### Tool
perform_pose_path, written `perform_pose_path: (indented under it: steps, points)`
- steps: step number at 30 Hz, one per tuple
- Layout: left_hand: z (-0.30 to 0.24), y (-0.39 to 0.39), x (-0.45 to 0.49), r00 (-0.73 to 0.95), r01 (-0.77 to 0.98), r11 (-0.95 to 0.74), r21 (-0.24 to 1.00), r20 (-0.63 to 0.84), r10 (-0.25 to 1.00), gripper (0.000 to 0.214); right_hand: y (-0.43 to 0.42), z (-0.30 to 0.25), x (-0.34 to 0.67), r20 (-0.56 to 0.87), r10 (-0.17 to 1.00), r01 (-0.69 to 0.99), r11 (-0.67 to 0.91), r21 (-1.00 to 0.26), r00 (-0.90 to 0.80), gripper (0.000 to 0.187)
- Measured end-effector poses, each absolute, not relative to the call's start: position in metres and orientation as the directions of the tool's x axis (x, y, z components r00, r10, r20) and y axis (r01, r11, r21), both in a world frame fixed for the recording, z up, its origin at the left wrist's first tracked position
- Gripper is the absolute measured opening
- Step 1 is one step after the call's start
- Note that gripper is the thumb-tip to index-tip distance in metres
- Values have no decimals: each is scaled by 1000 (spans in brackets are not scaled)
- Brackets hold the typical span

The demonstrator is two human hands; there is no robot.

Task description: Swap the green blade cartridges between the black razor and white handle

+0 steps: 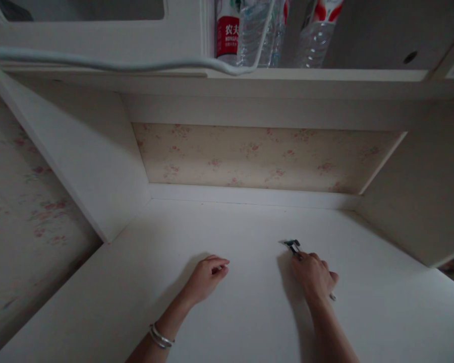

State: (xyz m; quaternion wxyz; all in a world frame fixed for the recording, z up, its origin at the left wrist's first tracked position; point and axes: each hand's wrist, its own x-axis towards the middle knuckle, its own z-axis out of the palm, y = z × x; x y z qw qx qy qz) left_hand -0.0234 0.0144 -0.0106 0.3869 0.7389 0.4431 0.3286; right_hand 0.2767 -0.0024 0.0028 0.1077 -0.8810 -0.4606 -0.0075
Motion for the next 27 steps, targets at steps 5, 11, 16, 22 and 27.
perform_pose_path:
  steps: [5, 11, 16, 22, 27]
  points:
    - [-12, 16, -24, 389, 405, -304, 862, 138, 911, 27, -3, 3, 278, 84, 814, 812, -556, -178, 575, 36]
    - [-11, 16, -24, 391, 403, -293, 867, 127, 912, 27, -2, 8, 269, 244, 791, 827, -526, -195, 561, 36]
    - [-5, 11, -19, 401, 437, -338, 833, 156, 903, 27, -3, 1, 223, 456, 843, 911, -92, -402, 287, 29]
    - [10, 2, -15, 494, 338, -345, 875, 147, 857, 26, -23, -10, 152, 244, 921, 606, 385, -696, -304, 17]
    - [12, -5, -12, 557, 388, -354, 851, 89, 825, 19, -30, -7, 149, 151, 893, 515, 375, -771, -424, 16]
